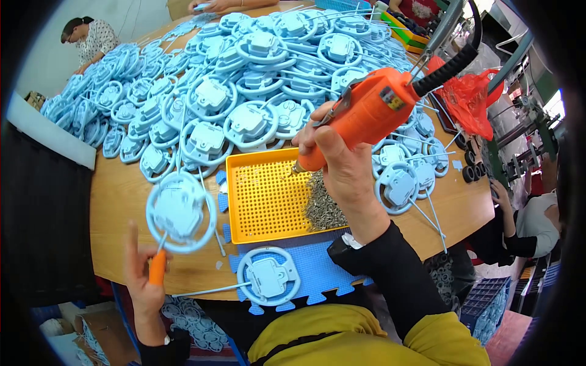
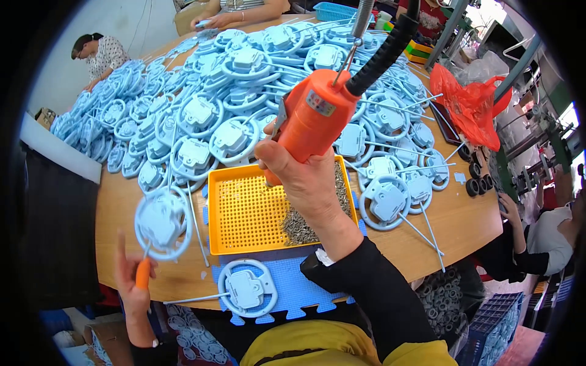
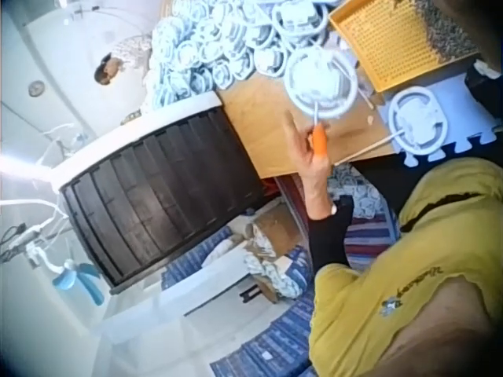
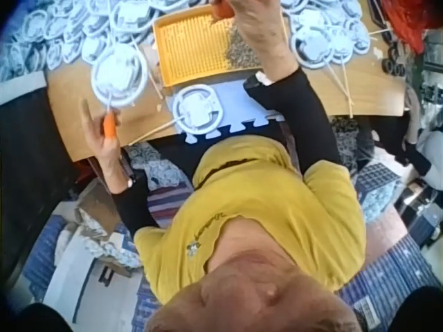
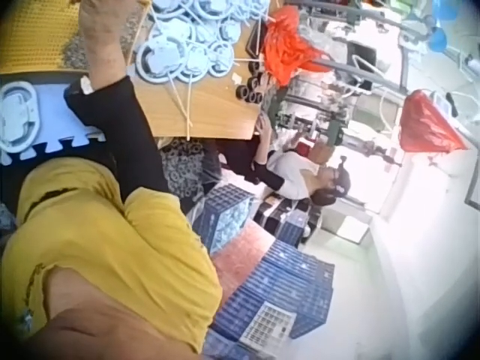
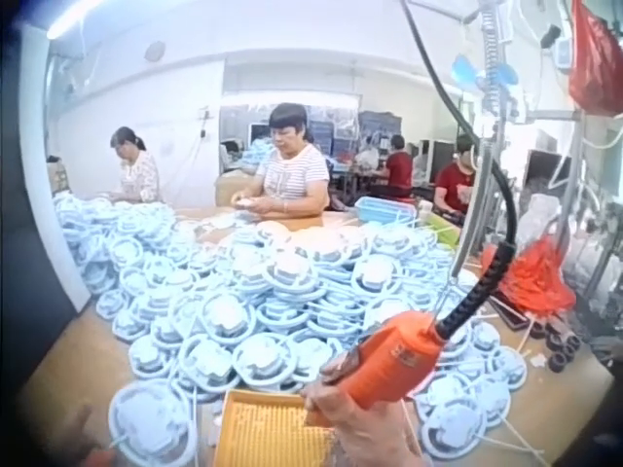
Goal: Manually assemble plastic components using small screws and an electric screwdriver.
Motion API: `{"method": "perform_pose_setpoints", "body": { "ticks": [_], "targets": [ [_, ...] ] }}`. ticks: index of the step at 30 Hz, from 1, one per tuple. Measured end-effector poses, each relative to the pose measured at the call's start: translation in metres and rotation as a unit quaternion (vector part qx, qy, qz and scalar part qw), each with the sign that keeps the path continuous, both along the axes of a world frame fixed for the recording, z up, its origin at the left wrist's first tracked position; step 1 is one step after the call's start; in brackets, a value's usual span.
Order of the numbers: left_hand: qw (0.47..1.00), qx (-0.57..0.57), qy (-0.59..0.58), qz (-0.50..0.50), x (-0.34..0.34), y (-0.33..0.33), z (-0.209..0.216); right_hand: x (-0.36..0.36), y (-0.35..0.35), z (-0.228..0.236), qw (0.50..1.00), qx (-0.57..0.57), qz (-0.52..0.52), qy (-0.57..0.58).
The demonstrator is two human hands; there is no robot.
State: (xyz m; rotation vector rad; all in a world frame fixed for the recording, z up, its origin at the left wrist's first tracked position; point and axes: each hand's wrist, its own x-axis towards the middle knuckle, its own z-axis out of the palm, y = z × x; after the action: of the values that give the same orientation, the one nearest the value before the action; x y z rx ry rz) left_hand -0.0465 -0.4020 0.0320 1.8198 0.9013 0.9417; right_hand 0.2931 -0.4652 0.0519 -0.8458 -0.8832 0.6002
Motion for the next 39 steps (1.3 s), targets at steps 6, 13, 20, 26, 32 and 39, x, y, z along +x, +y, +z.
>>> {"method": "perform_pose_setpoints", "body": {
  "ticks": [6,13,20,26,32,39],
  "targets": [
    [0.989,-0.013,0.145,-0.039,-0.062,-0.008,-0.033,-0.020,0.018,-0.009,1.000,-0.011,-0.012,-0.003],
    [0.950,0.257,0.161,-0.068,0.024,-0.019,-0.001,-0.029,0.006,0.005,0.999,0.010,-0.031,-0.028],
    [0.889,-0.398,-0.116,-0.194,0.100,-0.040,0.002,-0.045,-0.025,0.039,0.987,0.131,0.068,0.062],
    [0.781,-0.482,-0.354,-0.181,0.125,-0.064,-0.009,-0.057,-0.047,0.046,0.985,0.149,0.071,0.059],
    [0.843,-0.399,-0.318,-0.171,0.111,-0.070,-0.021,-0.059,-0.056,0.039,0.981,0.150,0.114,0.034],
    [0.960,0.249,0.024,-0.128,0.097,-0.060,-0.009,-0.074,-0.060,0.045,0.973,0.162,0.162,0.007]
  ]
}}
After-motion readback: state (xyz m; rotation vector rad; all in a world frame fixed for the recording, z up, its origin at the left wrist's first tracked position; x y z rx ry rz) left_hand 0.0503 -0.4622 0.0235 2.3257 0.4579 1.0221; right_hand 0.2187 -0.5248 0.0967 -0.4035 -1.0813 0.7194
